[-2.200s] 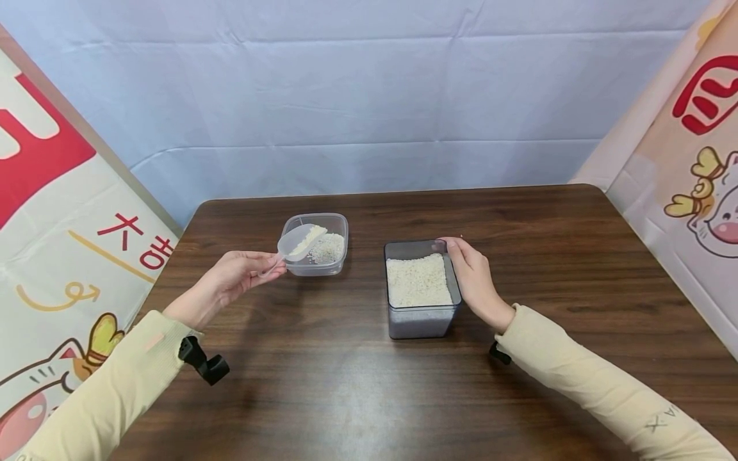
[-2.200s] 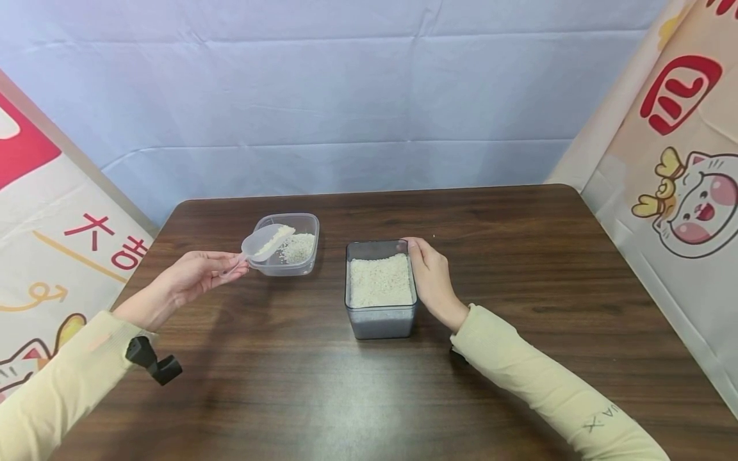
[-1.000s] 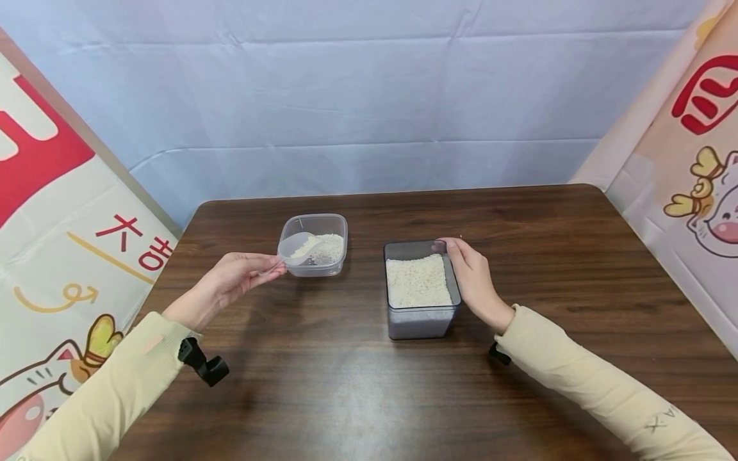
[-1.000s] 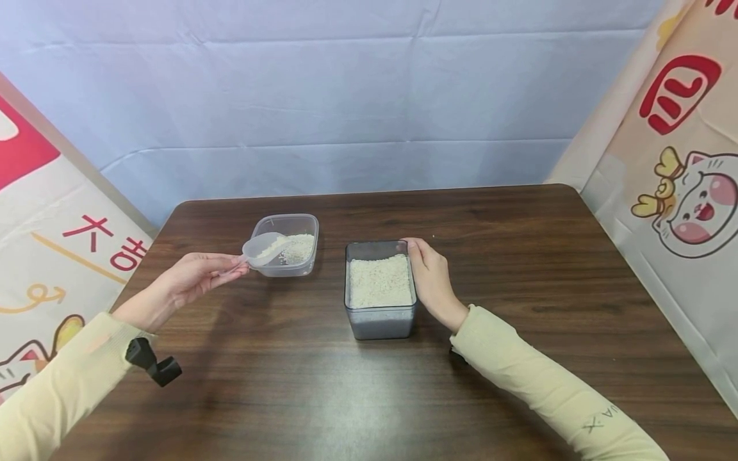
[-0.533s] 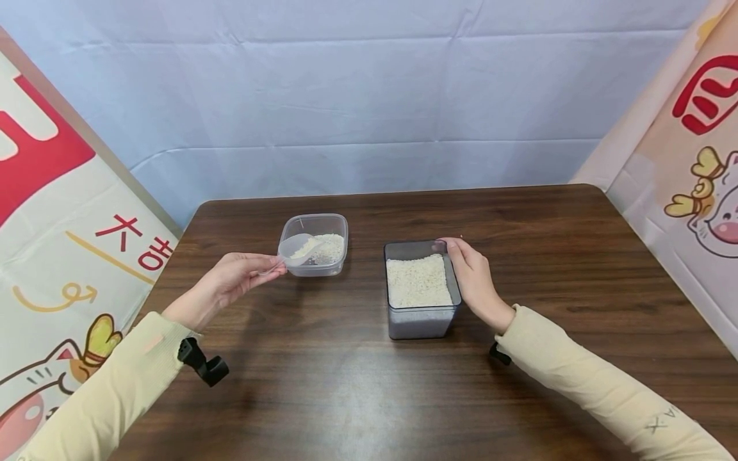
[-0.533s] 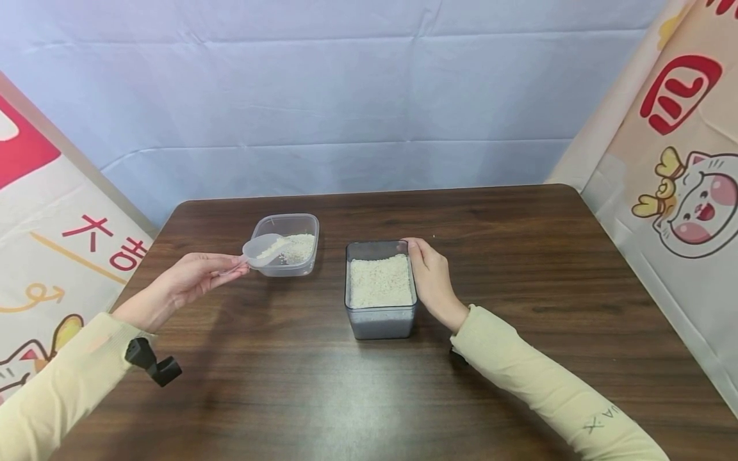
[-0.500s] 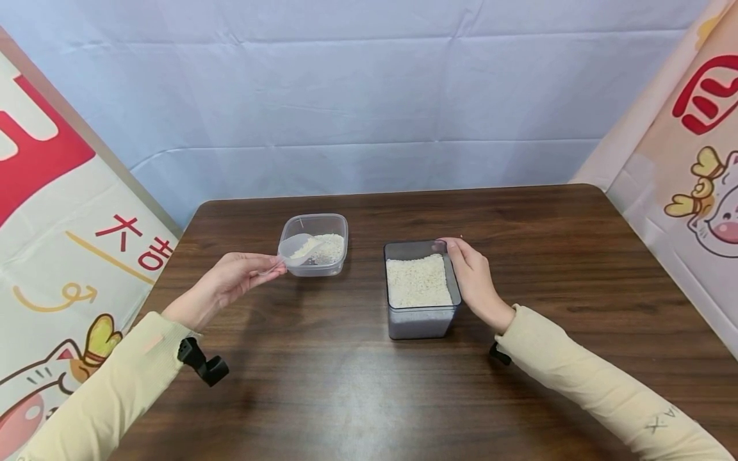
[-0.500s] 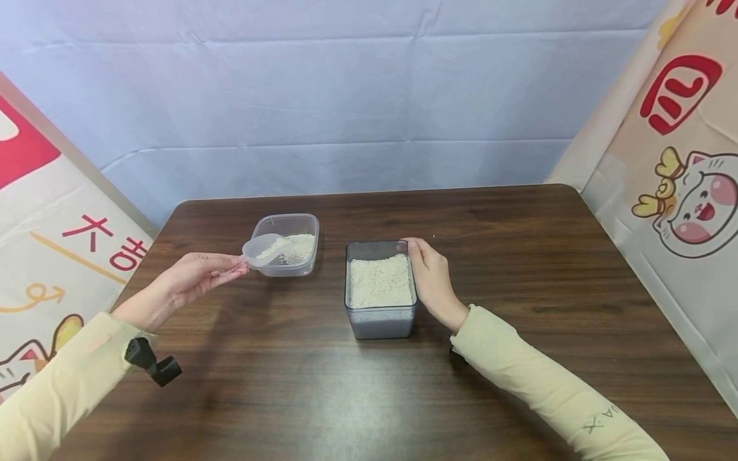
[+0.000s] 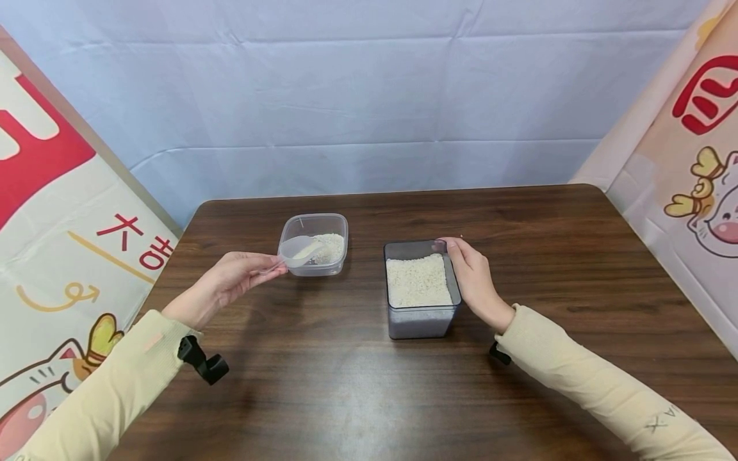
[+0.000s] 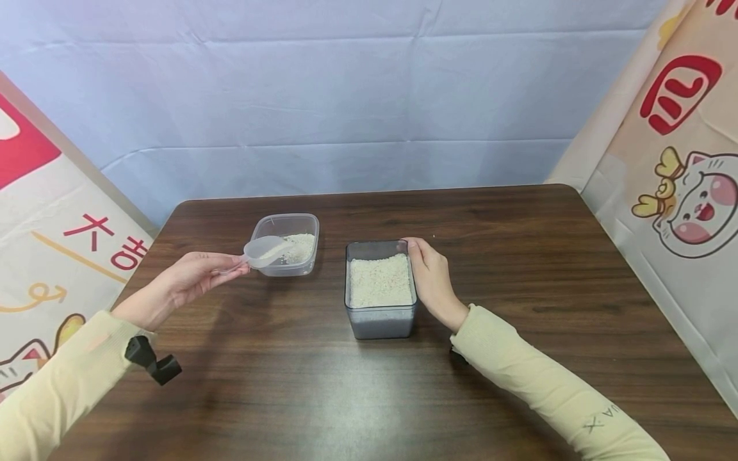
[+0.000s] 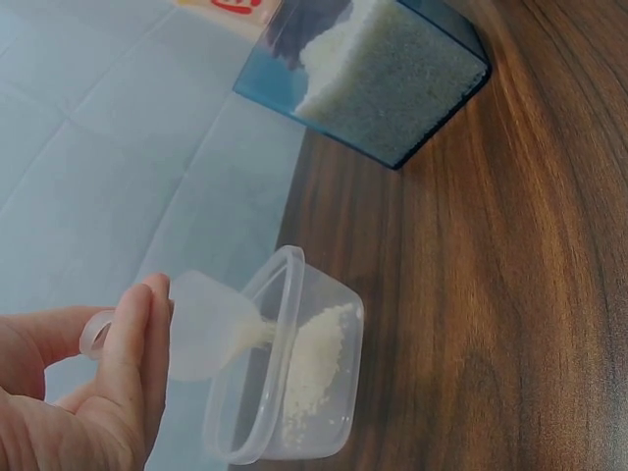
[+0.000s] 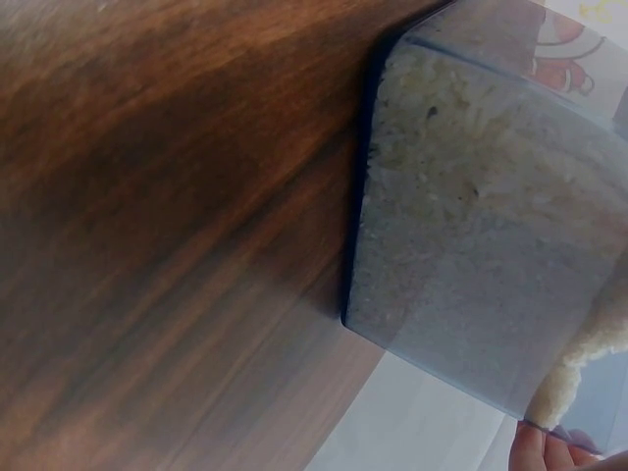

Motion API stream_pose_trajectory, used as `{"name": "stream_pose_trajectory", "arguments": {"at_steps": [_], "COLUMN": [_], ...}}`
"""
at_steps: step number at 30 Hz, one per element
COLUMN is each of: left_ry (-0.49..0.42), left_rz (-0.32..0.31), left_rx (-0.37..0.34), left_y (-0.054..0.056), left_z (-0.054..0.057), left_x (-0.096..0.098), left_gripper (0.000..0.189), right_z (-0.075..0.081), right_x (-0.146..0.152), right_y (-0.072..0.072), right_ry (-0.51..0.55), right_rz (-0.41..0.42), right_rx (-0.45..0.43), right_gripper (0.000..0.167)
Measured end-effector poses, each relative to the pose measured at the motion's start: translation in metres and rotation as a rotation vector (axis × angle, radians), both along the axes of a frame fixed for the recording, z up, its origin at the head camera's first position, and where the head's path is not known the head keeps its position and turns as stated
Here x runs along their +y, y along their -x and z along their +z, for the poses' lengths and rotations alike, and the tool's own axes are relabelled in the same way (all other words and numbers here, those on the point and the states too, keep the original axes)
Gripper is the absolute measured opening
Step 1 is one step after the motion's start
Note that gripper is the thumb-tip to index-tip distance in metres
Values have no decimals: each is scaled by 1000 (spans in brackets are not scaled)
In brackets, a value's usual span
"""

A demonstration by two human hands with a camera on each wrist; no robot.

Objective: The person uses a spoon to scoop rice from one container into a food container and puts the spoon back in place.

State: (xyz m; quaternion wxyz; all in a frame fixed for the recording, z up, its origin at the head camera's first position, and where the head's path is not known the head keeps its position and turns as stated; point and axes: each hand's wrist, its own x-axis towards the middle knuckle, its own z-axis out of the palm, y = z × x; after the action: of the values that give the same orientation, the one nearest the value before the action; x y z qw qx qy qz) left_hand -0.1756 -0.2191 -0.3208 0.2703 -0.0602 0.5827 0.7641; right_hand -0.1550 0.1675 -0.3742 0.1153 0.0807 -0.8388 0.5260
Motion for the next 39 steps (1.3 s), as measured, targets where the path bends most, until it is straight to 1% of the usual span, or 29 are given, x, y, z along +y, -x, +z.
{"name": "stream_pose_trajectory", "arguments": {"at_steps": [10, 15, 18, 23, 28, 34, 39], "left_ry": [-23, 11, 38, 26, 1, 34, 36], "left_rz": [-5, 1, -3, -2, -1, -10, -19], "left_rx": [-4, -8, -6, -11, -17, -10, -20], "left_y": [-1, -1, -1, -2, -2, -1, -1], "left_z": [3, 4, 4, 5, 5, 5, 7], "left_x": [0, 1, 1, 1, 1, 0, 1], "left_gripper": [25, 18, 19, 17, 23, 18, 20], "right_z": [1, 2, 2, 2, 2, 2, 2], "right_x": [0, 0, 0, 0, 0, 0, 1], "right_y": [-1, -2, -2, -2, -2, -2, -2], "right_ry": [15, 9, 12, 26, 26, 9, 17], "right_rz": [8, 6, 6, 10, 9, 0, -1], "right_rx": [1, 4, 2, 1, 0, 5, 2], "right_gripper": [42, 43, 42, 41, 40, 41, 41]}}
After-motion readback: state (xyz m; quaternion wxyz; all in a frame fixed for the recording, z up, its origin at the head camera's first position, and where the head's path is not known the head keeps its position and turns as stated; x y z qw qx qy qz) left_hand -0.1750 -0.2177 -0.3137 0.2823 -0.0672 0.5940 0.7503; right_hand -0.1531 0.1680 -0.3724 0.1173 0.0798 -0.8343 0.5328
